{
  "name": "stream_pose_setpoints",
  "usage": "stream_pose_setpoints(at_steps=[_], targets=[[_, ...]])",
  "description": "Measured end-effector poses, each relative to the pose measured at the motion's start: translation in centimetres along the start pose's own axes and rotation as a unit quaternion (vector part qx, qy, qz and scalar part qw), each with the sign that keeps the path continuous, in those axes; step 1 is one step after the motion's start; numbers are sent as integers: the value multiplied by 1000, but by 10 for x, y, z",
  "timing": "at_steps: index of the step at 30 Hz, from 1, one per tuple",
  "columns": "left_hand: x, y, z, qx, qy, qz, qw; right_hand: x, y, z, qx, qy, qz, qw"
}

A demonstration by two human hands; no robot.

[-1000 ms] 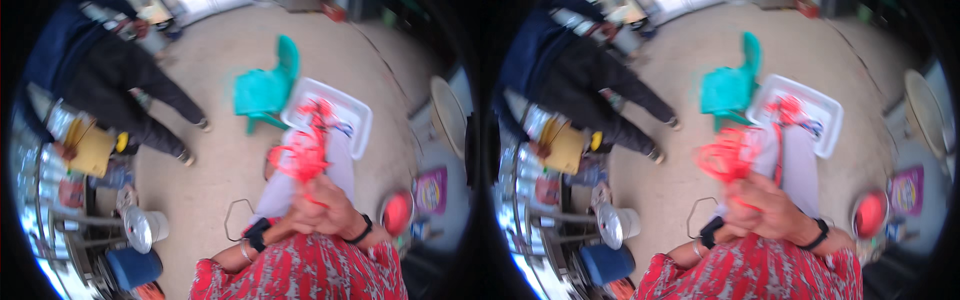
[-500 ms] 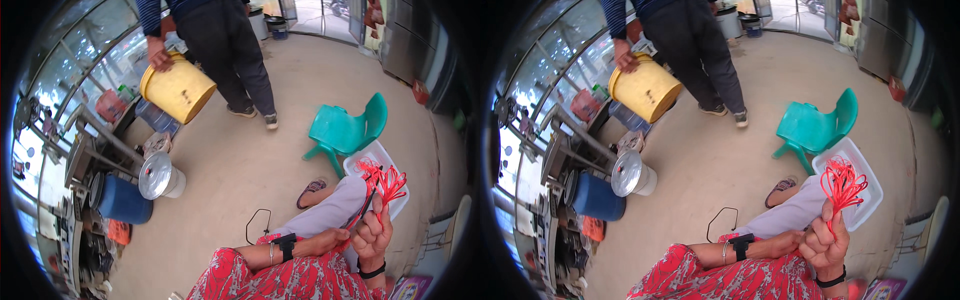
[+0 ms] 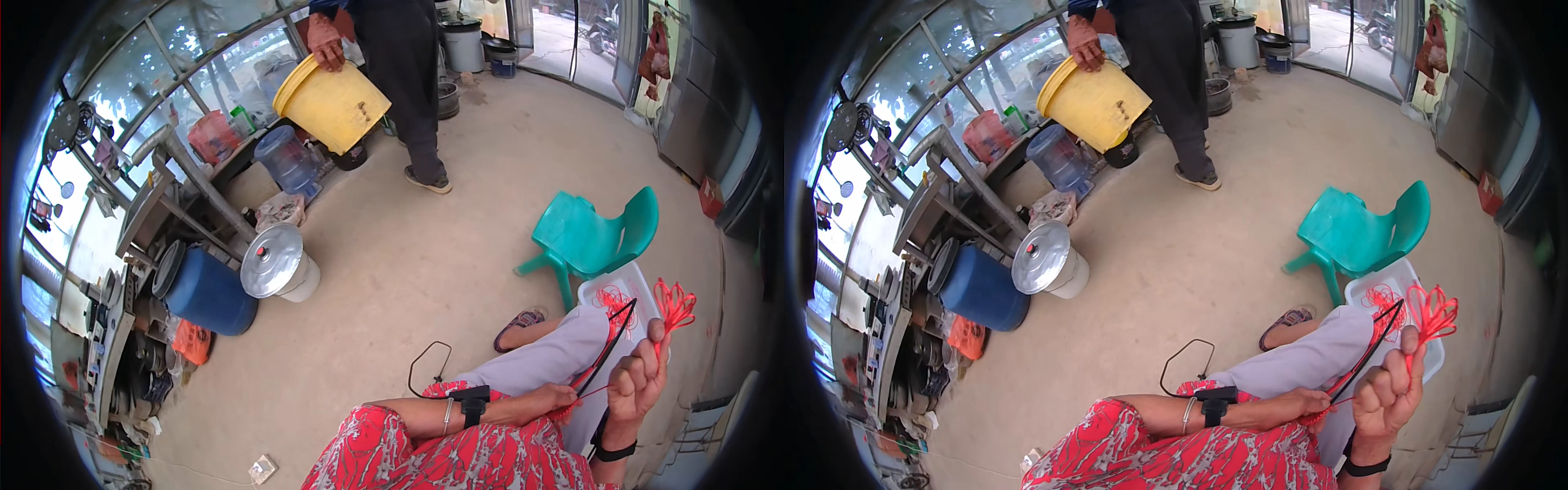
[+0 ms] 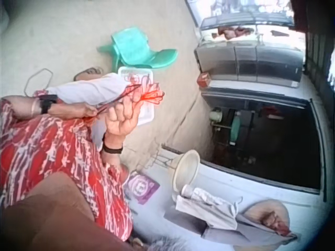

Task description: Wrapping a red plastic cord around a black metal frame.

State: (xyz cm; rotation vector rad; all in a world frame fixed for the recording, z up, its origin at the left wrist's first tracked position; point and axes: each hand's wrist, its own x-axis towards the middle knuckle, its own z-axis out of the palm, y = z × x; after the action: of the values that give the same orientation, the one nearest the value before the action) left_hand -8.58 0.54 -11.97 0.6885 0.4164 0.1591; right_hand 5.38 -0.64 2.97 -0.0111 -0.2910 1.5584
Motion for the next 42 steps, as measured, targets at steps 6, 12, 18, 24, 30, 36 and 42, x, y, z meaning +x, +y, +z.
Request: stream_pose_setpoints(at_steps=[6, 12, 18, 24, 30, 36, 42], targets=[[-5, 1, 8, 25, 59, 49, 997, -2, -19, -6, 4, -32, -43, 999], [-1, -3, 6, 108, 66, 30, 991, -5, -12, -4, -2, -25, -36, 999], [-3, -2, 17, 116, 123, 129, 977, -9, -4, 2, -1, -27, -35, 999], [1, 0, 21, 232, 151, 198, 940, -10, 0, 8, -8, -34, -46, 998], [4, 14, 32, 307, 149, 229, 912, -6, 11, 16, 7, -34, -55, 998], [23, 1, 29, 167, 138, 214, 952, -5, 14, 12, 0, 3, -55, 998], [37, -15, 25, 195, 155, 297, 922, 2, 21, 12, 5, 38, -10, 999]])
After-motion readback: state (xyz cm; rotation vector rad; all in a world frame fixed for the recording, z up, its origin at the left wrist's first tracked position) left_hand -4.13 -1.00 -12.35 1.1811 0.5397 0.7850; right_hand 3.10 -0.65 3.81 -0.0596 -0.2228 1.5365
